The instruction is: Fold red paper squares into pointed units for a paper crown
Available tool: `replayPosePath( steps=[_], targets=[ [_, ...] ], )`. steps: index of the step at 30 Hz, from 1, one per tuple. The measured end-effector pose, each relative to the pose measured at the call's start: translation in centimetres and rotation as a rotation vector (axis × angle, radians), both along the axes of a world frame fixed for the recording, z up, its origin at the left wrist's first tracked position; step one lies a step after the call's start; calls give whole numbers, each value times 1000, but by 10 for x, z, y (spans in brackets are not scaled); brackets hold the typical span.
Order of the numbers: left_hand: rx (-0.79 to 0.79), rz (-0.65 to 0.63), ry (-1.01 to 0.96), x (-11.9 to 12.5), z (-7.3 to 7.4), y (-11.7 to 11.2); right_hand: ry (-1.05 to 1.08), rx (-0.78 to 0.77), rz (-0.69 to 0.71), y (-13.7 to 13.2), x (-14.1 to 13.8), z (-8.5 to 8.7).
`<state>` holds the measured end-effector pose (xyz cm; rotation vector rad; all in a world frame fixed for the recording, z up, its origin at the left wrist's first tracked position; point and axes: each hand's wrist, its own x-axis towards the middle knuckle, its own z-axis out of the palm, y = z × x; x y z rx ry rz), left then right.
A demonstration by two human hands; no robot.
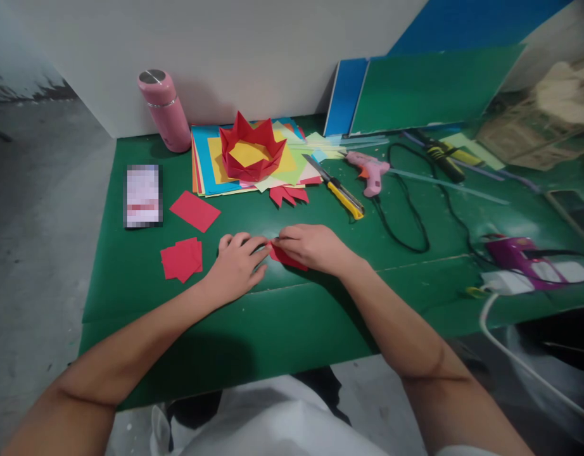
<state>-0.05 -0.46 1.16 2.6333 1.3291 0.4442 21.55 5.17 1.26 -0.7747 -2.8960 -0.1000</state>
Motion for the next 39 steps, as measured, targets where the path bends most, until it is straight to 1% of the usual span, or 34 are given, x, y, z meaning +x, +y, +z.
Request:
replayPosePath(
  steps=[6, 11, 15, 21, 25, 28, 34, 39],
  targets=[
    [-11, 2, -15, 0, 2, 1, -36, -20, 10, 0, 0, 2],
    [-28, 23, -9, 1, 3, 2, -26, -18, 10, 1, 0, 5],
    [-11, 23, 16, 3, 2, 1, -11, -24, 23, 2, 0, 8],
    [19, 7, 38, 5, 0, 1, 41, -94, 14, 7, 9, 16],
    [40, 2, 20, 6, -1, 1, 66, -141, -8, 9, 17, 21],
    [43, -2, 6, 6, -2, 1, 83, -154, -23, 10, 17, 22],
    [77, -2, -6, 6, -3, 0, 33, -94, -30, 6, 8, 18],
    [105, 14, -2, 6, -7, 0, 38, -141, -19, 4, 3, 12]
  ],
)
